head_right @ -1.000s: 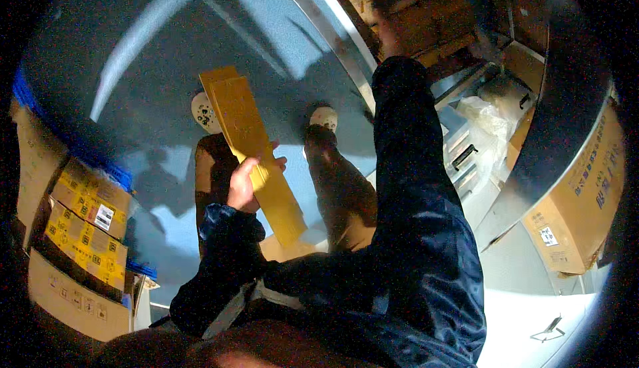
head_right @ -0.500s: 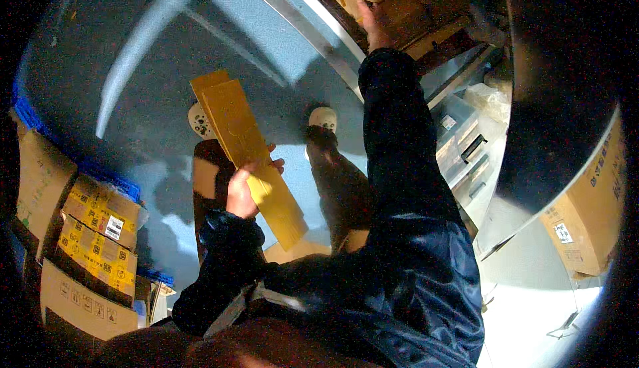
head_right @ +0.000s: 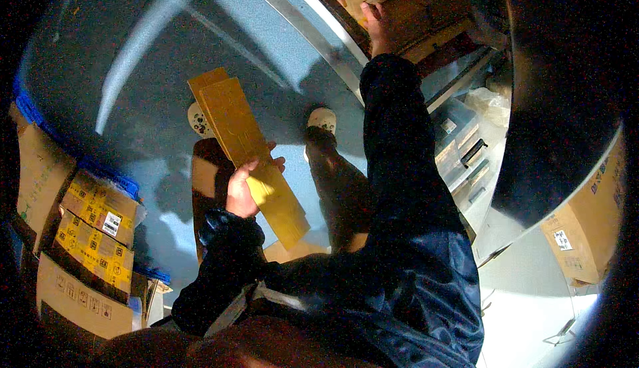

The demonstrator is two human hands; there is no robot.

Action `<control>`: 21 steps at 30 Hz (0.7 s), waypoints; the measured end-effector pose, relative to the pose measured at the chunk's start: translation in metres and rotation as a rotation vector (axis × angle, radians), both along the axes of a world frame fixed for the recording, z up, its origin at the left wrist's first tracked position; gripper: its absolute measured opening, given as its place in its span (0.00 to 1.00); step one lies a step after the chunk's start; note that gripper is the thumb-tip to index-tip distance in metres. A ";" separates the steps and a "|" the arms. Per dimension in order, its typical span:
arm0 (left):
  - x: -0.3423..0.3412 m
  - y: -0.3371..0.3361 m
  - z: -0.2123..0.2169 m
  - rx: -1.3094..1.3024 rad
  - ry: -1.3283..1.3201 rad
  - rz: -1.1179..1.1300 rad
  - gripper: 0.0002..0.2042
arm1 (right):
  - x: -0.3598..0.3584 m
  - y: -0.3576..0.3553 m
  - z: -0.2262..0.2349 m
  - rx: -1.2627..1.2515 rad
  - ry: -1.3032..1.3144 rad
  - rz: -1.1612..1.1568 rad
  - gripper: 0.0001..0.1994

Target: The person assembles yellow cardboard frames by placing white foam sheets into the trays and inserting pre-cut cardboard dividers. They handle the components by hand, fitting the pieces together to create a structured frame.

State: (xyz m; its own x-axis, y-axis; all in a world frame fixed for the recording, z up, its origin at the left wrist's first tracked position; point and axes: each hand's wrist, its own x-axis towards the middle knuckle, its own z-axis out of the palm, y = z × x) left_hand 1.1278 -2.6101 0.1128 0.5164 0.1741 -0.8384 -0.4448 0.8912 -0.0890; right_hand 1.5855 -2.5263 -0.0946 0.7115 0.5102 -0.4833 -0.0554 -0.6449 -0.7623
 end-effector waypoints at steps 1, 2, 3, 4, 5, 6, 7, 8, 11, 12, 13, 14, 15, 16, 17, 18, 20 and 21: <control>0.002 0.003 0.004 0.013 0.019 0.001 0.29 | 0.002 -0.004 -0.005 -0.001 -0.007 -0.007 0.24; 0.003 0.003 0.003 0.021 0.018 0.006 0.29 | -0.001 -0.002 -0.004 -0.001 -0.012 -0.010 0.23; 0.003 0.002 0.003 0.030 0.016 0.011 0.29 | -0.003 0.000 -0.003 -0.001 -0.017 -0.014 0.22; 0.004 0.002 0.003 0.038 0.014 0.016 0.29 | -0.005 0.001 -0.001 0.015 -0.028 -0.028 0.20; 0.004 0.002 0.001 0.042 0.001 0.020 0.29 | -0.013 0.005 0.007 0.033 -0.036 -0.040 0.19; 0.004 0.001 0.001 0.043 0.012 0.021 0.30 | -0.019 0.009 0.014 0.050 -0.043 -0.051 0.18; 0.004 -0.001 0.002 0.044 0.024 0.022 0.30 | -0.020 0.011 0.010 0.050 -0.033 -0.040 0.18; 0.004 0.000 0.002 0.039 0.019 0.009 0.30 | -0.010 0.004 0.002 0.044 -0.041 -0.044 0.17; 0.008 0.005 0.008 0.048 0.016 0.008 0.29 | 0.000 -0.003 -0.017 0.074 -0.042 -0.065 0.16; 0.007 0.004 0.006 0.040 -0.008 0.025 0.29 | 0.002 -0.004 -0.019 0.074 -0.037 -0.063 0.15; 0.005 0.001 0.002 0.030 -0.031 0.043 0.28 | 0.003 -0.006 -0.020 0.075 -0.033 -0.063 0.15; 0.004 0.002 0.001 0.024 -0.052 0.065 0.28 | 0.002 -0.004 -0.020 0.062 -0.022 -0.049 0.15; 0.002 0.003 0.000 0.014 -0.046 0.056 0.28 | 0.001 -0.002 -0.021 0.092 -0.009 -0.048 0.15; 0.000 0.004 0.000 0.004 -0.041 0.047 0.28 | -0.001 0.000 -0.020 0.121 0.004 -0.047 0.15; -0.001 0.006 -0.001 -0.009 -0.048 0.029 0.28 | 0.004 -0.003 -0.027 0.190 0.008 -0.067 0.15; 0.002 0.011 0.003 -0.007 -0.034 0.034 0.27 | 0.007 -0.005 -0.030 0.260 0.014 -0.083 0.15; 0.008 0.020 0.014 0.005 0.003 0.046 0.27 | 0.004 -0.007 -0.024 0.287 -0.017 -0.121 0.16; 0.008 0.019 0.013 0.017 -0.003 0.032 0.26 | -0.001 -0.005 -0.016 0.277 -0.043 -0.143 0.17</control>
State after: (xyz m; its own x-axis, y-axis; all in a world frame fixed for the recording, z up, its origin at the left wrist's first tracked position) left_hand 1.1355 -2.5909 0.1261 0.5132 0.2043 -0.8336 -0.4724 0.8781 -0.0757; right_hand 1.5842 -2.5311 -0.1110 0.8021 0.5119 -0.3076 -0.0943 -0.4001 -0.9116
